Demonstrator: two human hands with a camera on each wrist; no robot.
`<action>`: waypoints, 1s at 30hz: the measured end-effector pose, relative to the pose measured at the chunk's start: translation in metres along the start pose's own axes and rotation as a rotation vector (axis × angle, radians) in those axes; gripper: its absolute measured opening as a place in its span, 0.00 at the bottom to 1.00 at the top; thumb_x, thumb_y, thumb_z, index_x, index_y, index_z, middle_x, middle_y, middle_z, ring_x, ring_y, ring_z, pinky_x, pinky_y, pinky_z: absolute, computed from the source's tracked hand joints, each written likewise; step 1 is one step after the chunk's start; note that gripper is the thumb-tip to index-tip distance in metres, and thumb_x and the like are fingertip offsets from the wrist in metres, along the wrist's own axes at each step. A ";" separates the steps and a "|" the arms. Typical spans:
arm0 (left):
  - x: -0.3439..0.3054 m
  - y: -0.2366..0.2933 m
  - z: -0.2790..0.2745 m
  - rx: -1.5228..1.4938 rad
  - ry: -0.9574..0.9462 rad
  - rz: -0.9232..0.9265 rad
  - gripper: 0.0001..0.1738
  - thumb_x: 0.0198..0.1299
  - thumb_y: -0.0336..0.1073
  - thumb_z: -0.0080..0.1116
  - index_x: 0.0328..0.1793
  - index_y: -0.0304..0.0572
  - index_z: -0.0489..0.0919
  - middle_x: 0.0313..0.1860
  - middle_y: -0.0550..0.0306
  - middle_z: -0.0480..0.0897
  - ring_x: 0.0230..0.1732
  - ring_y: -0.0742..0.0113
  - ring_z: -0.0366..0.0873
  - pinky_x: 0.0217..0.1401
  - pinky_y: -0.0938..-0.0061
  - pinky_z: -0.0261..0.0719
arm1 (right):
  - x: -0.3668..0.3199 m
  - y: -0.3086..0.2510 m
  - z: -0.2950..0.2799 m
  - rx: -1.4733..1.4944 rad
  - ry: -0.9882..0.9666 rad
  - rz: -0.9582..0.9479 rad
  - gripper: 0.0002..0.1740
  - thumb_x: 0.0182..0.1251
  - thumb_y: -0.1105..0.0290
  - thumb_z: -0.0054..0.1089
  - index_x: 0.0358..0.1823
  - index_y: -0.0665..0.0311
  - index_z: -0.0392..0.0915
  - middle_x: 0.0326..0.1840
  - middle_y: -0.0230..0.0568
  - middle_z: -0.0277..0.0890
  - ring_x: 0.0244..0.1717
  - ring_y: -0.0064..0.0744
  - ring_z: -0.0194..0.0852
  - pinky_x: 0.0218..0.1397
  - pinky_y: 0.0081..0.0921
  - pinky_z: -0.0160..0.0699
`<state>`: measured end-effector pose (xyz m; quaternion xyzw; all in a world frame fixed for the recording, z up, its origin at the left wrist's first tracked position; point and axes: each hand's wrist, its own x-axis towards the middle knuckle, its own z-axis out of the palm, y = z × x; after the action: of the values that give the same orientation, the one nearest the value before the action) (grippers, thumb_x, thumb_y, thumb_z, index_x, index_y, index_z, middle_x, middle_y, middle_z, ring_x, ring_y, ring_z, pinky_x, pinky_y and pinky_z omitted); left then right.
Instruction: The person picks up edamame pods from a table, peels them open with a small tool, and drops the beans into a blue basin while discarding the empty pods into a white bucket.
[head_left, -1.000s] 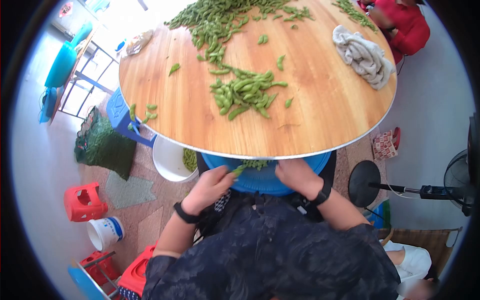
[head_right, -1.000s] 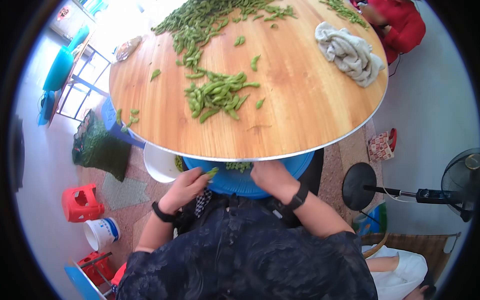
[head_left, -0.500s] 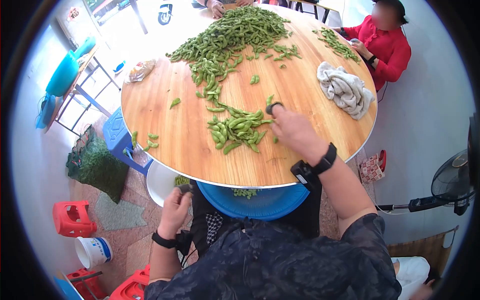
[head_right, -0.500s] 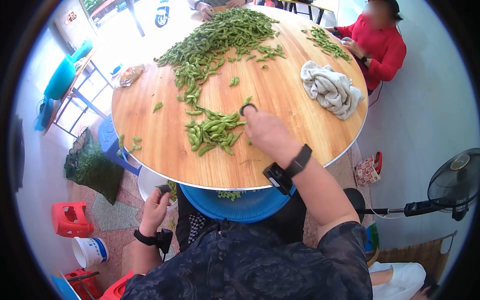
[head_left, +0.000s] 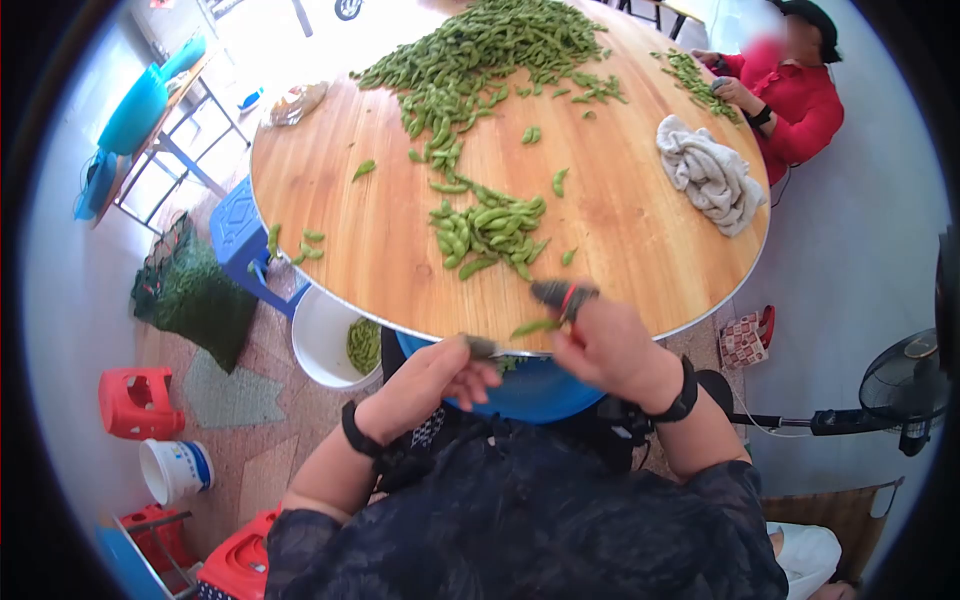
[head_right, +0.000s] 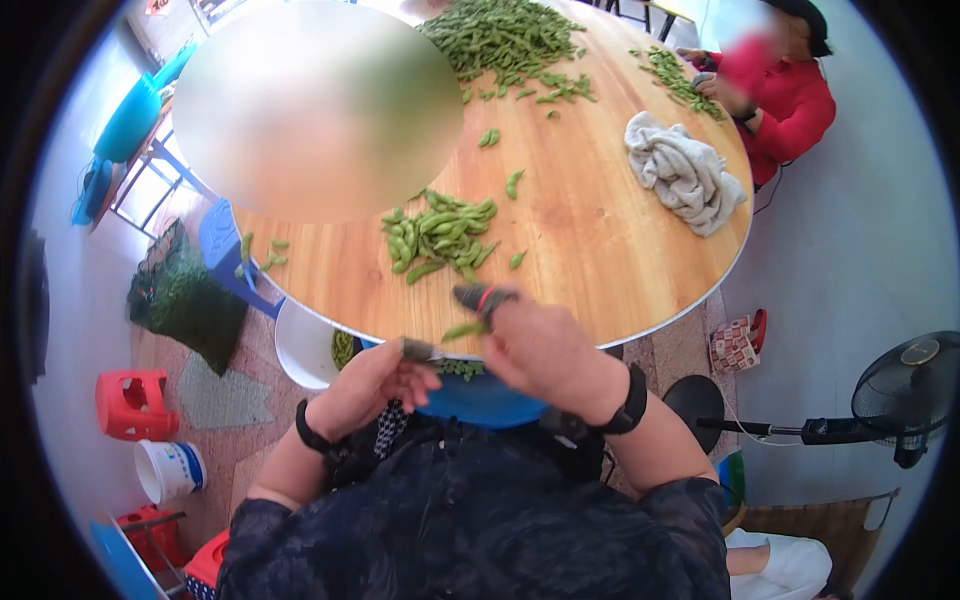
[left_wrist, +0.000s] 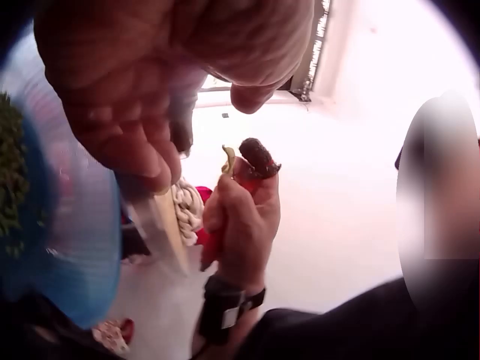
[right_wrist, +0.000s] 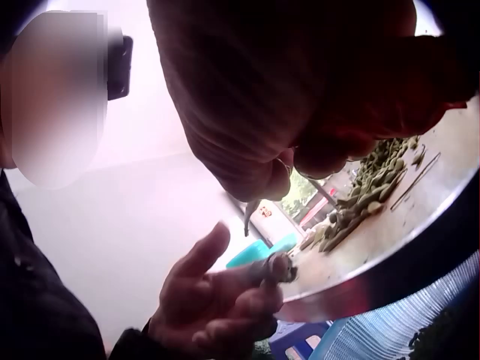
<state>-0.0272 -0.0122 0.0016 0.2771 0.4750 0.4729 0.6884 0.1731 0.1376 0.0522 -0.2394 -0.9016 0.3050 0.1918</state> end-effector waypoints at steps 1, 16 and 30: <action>0.003 0.008 0.007 -0.151 -0.056 -0.098 0.19 0.75 0.45 0.38 0.53 0.37 0.73 0.42 0.54 0.82 0.36 0.73 0.79 0.39 0.80 0.76 | -0.006 -0.005 0.009 -0.032 -0.046 -0.152 0.17 0.56 0.76 0.57 0.49 0.67 0.73 0.40 0.48 0.75 0.31 0.48 0.78 0.32 0.35 0.78; -0.002 -0.020 0.002 -0.080 -0.166 -0.119 0.10 0.73 0.39 0.49 0.48 0.42 0.75 0.35 0.67 0.75 0.35 0.80 0.69 0.39 0.84 0.68 | -0.042 0.004 0.068 0.353 0.047 -0.031 0.11 0.59 0.71 0.64 0.39 0.68 0.73 0.29 0.51 0.74 0.29 0.50 0.79 0.26 0.37 0.75; 0.000 -0.038 0.018 0.147 0.015 0.150 0.03 0.69 0.33 0.54 0.43 0.42 0.75 0.33 0.73 0.73 0.31 0.85 0.66 0.34 0.85 0.67 | -0.046 0.004 0.077 0.586 -0.213 0.205 0.09 0.64 0.75 0.46 0.40 0.72 0.59 0.24 0.63 0.70 0.30 0.66 0.73 0.30 0.47 0.70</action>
<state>0.0036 -0.0262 -0.0225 0.3580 0.4914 0.4890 0.6255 0.1742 0.0799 -0.0165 -0.2302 -0.7618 0.5924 0.1257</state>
